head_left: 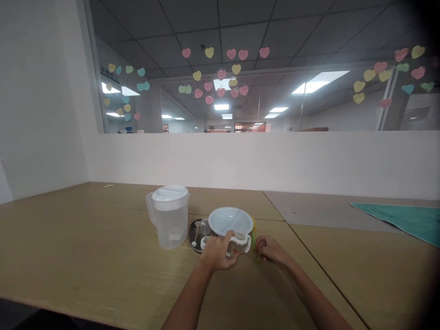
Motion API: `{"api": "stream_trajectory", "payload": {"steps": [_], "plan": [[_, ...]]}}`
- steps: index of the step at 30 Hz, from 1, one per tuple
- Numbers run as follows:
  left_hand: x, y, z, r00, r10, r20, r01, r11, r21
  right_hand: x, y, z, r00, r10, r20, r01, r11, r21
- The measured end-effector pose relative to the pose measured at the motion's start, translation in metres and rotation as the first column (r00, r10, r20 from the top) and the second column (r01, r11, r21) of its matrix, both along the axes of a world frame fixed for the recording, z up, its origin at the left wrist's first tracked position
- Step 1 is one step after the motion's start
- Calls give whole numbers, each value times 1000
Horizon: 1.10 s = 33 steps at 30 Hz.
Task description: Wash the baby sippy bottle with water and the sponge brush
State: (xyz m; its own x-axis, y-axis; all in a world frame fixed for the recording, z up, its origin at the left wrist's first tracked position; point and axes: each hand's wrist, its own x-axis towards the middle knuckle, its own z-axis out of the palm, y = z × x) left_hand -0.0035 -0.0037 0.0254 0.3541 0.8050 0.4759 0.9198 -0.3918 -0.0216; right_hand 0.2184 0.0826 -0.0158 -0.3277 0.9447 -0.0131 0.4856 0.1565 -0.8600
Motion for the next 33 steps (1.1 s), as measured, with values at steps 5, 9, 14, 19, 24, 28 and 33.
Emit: {"api": "stream_trajectory", "payload": {"steps": [5, 9, 14, 19, 24, 28, 33], "plan": [[-9, 4, -2, 993, -90, 82, 84, 994, 68, 0, -4, 4, 1000, 14, -10, -14, 999, -48], [-16, 6, -6, 980, -127, 151, 97, 977, 190, -1, -5, 6, 1000, 25, -17, -26, 997, -74], [-28, 17, -9, 943, -38, 331, -94, 922, 375, 1, -4, 5, 1000, 6, 25, -5, 999, -55], [-50, 32, -11, 868, 327, 374, -420, 885, 202, 1, -3, 10, 974, -225, 37, 211, 951, 225], [-60, 37, -21, 811, 524, 261, -535, 844, -34, -16, 0, 32, 931, -362, -48, 339, 806, 486], [-59, 37, -28, 792, 556, 253, -561, 826, -59, -41, 19, 54, 978, -208, 29, 169, 862, 479], [-57, 38, -34, 763, 596, 250, -603, 795, -58, -73, 61, 61, 987, 61, 150, -90, 977, 192]]}}
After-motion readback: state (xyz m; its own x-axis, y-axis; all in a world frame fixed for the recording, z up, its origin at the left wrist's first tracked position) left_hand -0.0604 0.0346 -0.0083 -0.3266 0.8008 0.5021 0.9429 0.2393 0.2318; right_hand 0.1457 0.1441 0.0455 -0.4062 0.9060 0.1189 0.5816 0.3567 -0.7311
